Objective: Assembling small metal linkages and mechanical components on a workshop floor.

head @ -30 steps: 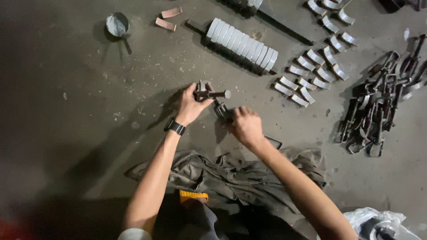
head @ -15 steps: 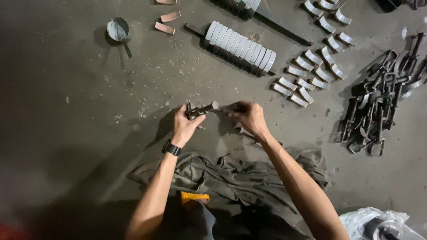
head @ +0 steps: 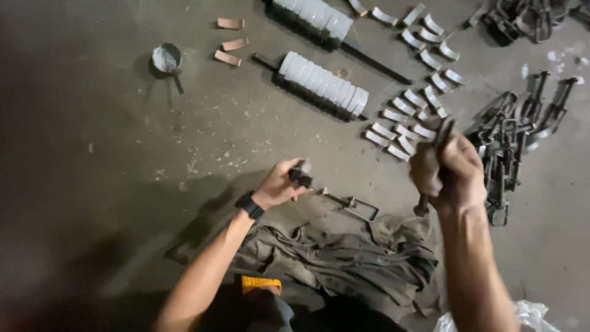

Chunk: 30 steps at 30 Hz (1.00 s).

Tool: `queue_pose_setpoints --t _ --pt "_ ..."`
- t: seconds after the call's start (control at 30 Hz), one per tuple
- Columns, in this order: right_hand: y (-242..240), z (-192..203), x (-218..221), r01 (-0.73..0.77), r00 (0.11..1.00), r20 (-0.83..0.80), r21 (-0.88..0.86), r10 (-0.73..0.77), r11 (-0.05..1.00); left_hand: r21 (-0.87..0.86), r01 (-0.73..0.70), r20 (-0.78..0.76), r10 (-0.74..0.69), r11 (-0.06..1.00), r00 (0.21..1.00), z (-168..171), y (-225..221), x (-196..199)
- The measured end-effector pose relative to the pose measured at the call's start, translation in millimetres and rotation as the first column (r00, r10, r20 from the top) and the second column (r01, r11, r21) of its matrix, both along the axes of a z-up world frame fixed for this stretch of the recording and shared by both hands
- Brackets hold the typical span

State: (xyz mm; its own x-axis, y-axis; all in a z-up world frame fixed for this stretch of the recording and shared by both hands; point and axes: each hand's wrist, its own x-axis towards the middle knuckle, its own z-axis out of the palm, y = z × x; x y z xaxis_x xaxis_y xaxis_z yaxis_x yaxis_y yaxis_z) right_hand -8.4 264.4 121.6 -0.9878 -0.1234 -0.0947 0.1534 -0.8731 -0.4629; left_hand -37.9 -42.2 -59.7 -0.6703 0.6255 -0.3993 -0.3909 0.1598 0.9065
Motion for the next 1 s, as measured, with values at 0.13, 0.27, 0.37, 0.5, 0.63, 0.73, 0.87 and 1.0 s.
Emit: queue_pose_setpoints --t 0.13,0.27,0.37,0.5,0.63,0.73,0.87,1.0 --pt "-5.7 46.7 -6.8 -0.506 0.823 0.259 0.737 0.505 0.448 -0.029 0.25 -0.195 -0.251 0.968 0.948 0.7 23.0 -14.0" --pt "-44.2 66.7 -15.6 -0.66 0.371 0.468 0.741 0.802 -0.128 -0.2 0.533 -0.255 -0.569 0.822 0.782 41.4 48.3 -26.2" --pt "-59.5 66.3 -15.1 -0.604 0.189 0.558 0.715 0.808 -0.352 -0.264 0.71 -0.119 -0.752 0.653 0.648 64.7 57.2 -28.0" --pt "-64.2 67.5 -11.0 -0.515 0.029 0.587 0.703 0.809 -0.491 -0.334 0.834 -0.027 -0.889 0.439 0.457 84.2 62.6 -25.8" --pt "-49.9 67.6 3.1 -0.556 0.173 0.449 0.779 0.876 -0.29 -0.251 0.806 -0.091 -0.842 0.536 0.532 76.4 54.3 -15.8" --pt "-40.9 79.8 11.7 -0.506 0.355 0.332 0.854 0.874 -0.119 -0.145 0.618 -0.283 -0.631 0.773 0.722 90.6 47.4 -4.7" --pt "-36.4 81.2 28.6 -0.423 0.661 0.307 0.906 0.685 0.002 -0.11 0.249 -0.408 -0.273 0.962 0.871 106.0 51.2 6.9" --pt "-36.1 58.9 42.5 -0.368 0.897 0.297 0.913 0.327 0.179 -0.052 0.093 -0.373 -0.105 0.994 0.922 109.7 64.7 2.9"
